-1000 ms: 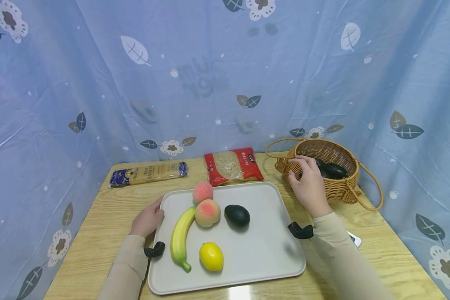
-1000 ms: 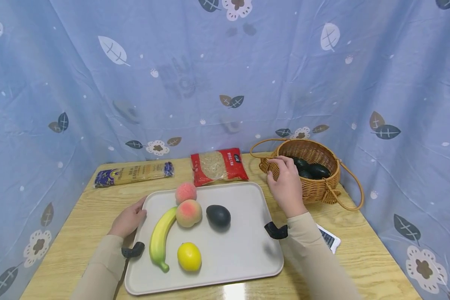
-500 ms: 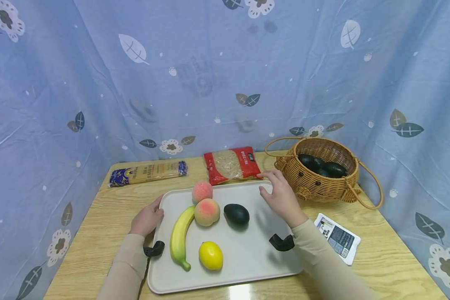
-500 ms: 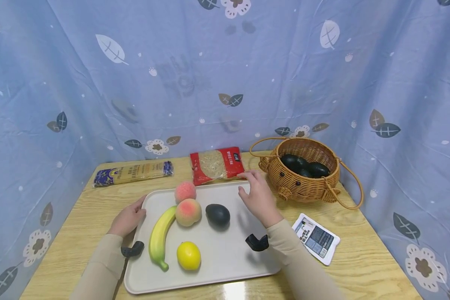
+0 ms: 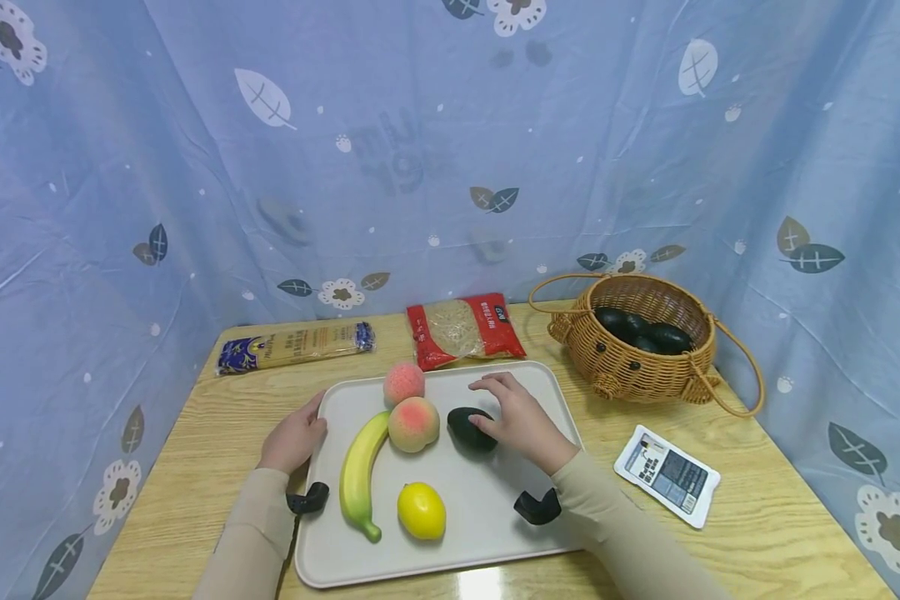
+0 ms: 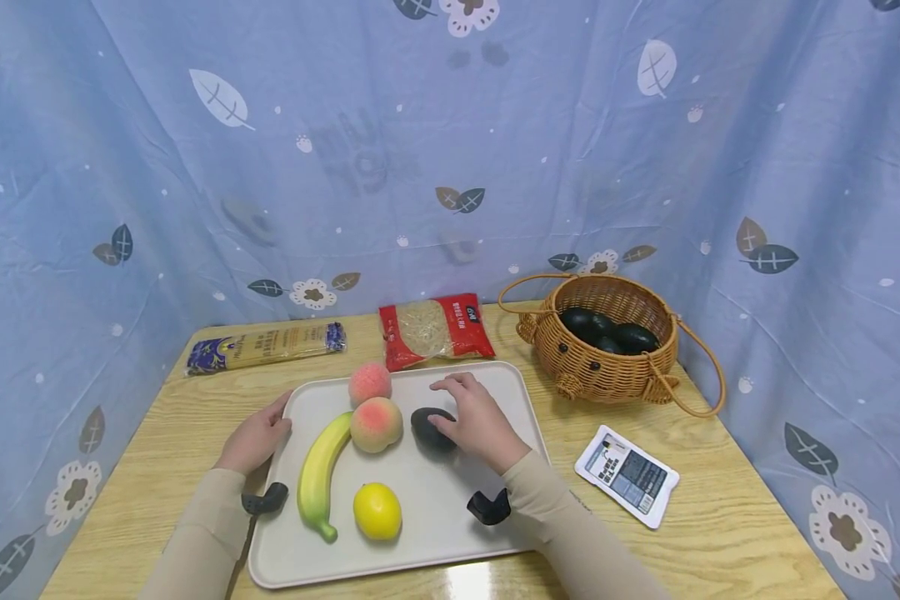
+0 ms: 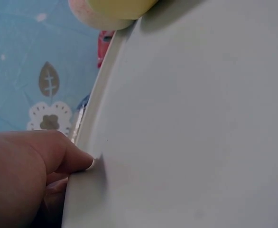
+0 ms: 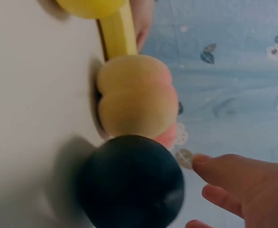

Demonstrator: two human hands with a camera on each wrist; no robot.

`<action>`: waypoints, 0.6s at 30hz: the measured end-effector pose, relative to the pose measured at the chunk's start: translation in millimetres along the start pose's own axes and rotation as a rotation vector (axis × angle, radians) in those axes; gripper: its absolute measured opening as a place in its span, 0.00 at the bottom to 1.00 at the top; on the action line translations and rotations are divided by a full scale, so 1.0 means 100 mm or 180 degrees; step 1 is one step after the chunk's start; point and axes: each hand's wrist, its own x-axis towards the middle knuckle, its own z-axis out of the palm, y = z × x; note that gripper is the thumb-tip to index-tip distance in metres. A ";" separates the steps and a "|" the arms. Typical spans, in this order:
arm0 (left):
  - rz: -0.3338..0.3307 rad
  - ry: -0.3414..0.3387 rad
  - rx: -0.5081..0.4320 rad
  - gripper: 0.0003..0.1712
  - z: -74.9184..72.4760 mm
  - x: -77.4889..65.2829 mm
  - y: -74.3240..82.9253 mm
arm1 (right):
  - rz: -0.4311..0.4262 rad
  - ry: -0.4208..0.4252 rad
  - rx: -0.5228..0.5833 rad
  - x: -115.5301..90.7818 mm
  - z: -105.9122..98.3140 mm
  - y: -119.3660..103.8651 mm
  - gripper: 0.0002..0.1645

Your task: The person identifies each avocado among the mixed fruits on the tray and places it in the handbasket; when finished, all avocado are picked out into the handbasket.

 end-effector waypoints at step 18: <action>-0.0038 -0.0019 -0.0029 0.37 0.00 0.01 0.00 | -0.0119 -0.0609 -0.0058 -0.11 0.25 -0.03 0.34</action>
